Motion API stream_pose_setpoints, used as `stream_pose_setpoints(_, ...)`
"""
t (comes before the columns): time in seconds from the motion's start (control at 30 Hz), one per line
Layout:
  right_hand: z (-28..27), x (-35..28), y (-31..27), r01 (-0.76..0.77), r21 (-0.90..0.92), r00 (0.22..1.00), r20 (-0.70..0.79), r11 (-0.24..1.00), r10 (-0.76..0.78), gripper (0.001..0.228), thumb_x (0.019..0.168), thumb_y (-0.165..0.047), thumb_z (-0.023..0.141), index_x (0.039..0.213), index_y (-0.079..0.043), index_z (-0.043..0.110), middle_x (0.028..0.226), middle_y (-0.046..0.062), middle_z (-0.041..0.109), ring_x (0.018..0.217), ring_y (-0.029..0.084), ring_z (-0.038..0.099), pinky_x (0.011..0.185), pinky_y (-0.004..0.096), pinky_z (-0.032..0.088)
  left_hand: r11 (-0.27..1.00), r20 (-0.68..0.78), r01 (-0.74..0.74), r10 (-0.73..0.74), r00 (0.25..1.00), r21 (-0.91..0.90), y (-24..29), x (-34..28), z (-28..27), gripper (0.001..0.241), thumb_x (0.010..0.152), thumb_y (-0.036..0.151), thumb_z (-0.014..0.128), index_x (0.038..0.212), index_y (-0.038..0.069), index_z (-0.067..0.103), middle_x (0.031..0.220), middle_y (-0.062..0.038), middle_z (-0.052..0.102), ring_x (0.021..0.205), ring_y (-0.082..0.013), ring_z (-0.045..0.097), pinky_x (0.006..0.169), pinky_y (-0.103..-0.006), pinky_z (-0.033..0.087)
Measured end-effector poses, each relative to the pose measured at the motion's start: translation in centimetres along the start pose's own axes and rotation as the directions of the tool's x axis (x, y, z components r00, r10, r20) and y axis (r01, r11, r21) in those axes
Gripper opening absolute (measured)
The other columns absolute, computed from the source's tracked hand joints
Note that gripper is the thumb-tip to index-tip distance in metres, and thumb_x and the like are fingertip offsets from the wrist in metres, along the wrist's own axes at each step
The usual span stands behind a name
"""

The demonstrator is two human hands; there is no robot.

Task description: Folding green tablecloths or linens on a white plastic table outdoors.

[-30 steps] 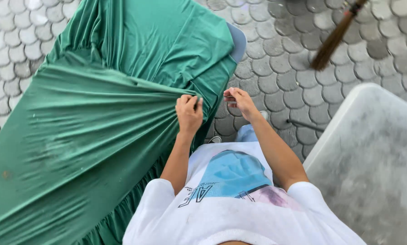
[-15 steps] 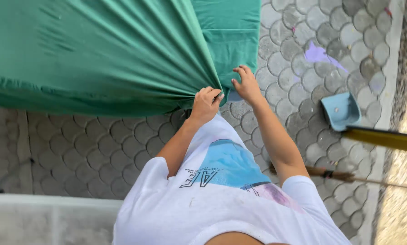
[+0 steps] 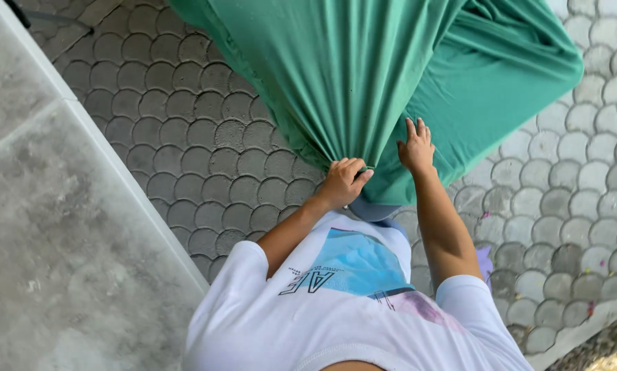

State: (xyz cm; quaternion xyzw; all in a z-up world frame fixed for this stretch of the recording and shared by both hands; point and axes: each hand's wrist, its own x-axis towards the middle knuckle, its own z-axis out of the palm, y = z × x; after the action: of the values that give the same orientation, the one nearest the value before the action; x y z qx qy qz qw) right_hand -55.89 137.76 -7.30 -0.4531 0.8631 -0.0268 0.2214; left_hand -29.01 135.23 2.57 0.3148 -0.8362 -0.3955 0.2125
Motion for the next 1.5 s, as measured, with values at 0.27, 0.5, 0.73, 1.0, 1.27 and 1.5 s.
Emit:
stream_pose_setpoints(0.27,-2.2,8.2,3.9,0.304,-0.223,0.952,0.035,0.926,-0.304,0.045,0.098,-0.038,0.067,0.136,-0.023,0.048,0.144,0.006,0.037,0.135,0.037,0.037,0.099,0.059,0.046,0.953,-0.705,0.302,-0.188,0.683,0.038,0.2,0.1,6.9,0.021,0.101,0.032,0.066,0.103,0.012,0.071,0.129,-0.019,0.051,0.116,-0.0454,0.057,0.098,-0.0534,0.045)
stream_pose_setpoints(0.5,-1.1,6.8,10.4,0.613,0.186,0.765,0.104,0.768,-0.636,0.023,0.105,-0.032,0.059,0.113,-0.012,0.05,0.094,0.03,0.067,0.093,0.057,0.065,0.079,0.067,0.049,0.425,-0.401,0.222,-0.905,0.143,-0.878,1.1,2.2,12.4,0.036,0.11,0.035,0.047,0.134,0.01,0.055,0.134,-0.032,0.056,0.123,-0.0525,0.057,0.091,-0.0602,0.059)
stream_pose_setpoints(0.73,10.5,2.1,21.5,0.824,0.232,0.311,0.578,0.517,-0.754,0.031,0.079,-0.038,0.07,0.097,-0.013,0.064,0.092,0.022,0.074,0.092,0.047,0.07,0.077,0.06,0.054,0.248,-0.257,-0.353,-0.966,-0.024,-0.902,3.3,4.0,14.3,0.058,0.108,0.04,0.057,0.154,0.01,0.038,0.165,-0.025,0.022,0.151,-0.0543,0.017,0.106,-0.0797,0.035)
stream_pose_setpoints(1.0,9.5,-2.3,22.2,0.97,0.165,-0.004,0.747,0.18,-0.664,0.033,0.092,-0.034,0.055,0.099,-0.004,0.066,0.099,0.027,0.071,0.098,0.048,0.067,0.086,0.059,0.054,0.217,-0.244,-0.334,-0.969,0.041,-0.917,0.3,3.6,20.0,0.037,0.11,0.03,0.046,0.137,0.007,0.055,0.125,-0.025,0.066,0.117,-0.0368,0.064,0.101,-0.0585,0.048)
stream_pose_setpoints(1.27,6.2,-8.3,18.1,0.958,0.171,-0.005,0.811,0.23,-0.585,0.035,0.091,-0.042,0.055,0.087,-0.009,0.066,0.089,0.017,0.073,0.092,0.043,0.071,0.078,0.055,0.056,0.557,-0.562,0.681,-0.787,0.252,-0.475,-1.3,2.6,29.1,0.052,0.085,0.043,0.074,0.13,0.021,0.06,0.11,-0.009,0.072,0.11,-0.0331,0.07,0.096,-0.0499,0.057)
stream_pose_setpoints(1.5,-10.6,1.5,12.6,0.783,0.188,0.429,0.526,0.592,-0.734,0.029,0.09,-0.018,0.065,0.117,-0.012,0.074,0.111,0.018,0.076,0.107,0.044,0.07,0.091,0.055,0.056,0.276,-0.455,0.804,-0.89,0.007,-0.526,-7.8,5.4,28.7,0.061,0.088,0.068,0.056,0.121,0.018,0.067,0.119,-0.012,0.073,0.117,-0.0344,0.069,0.099,-0.0487,0.056)
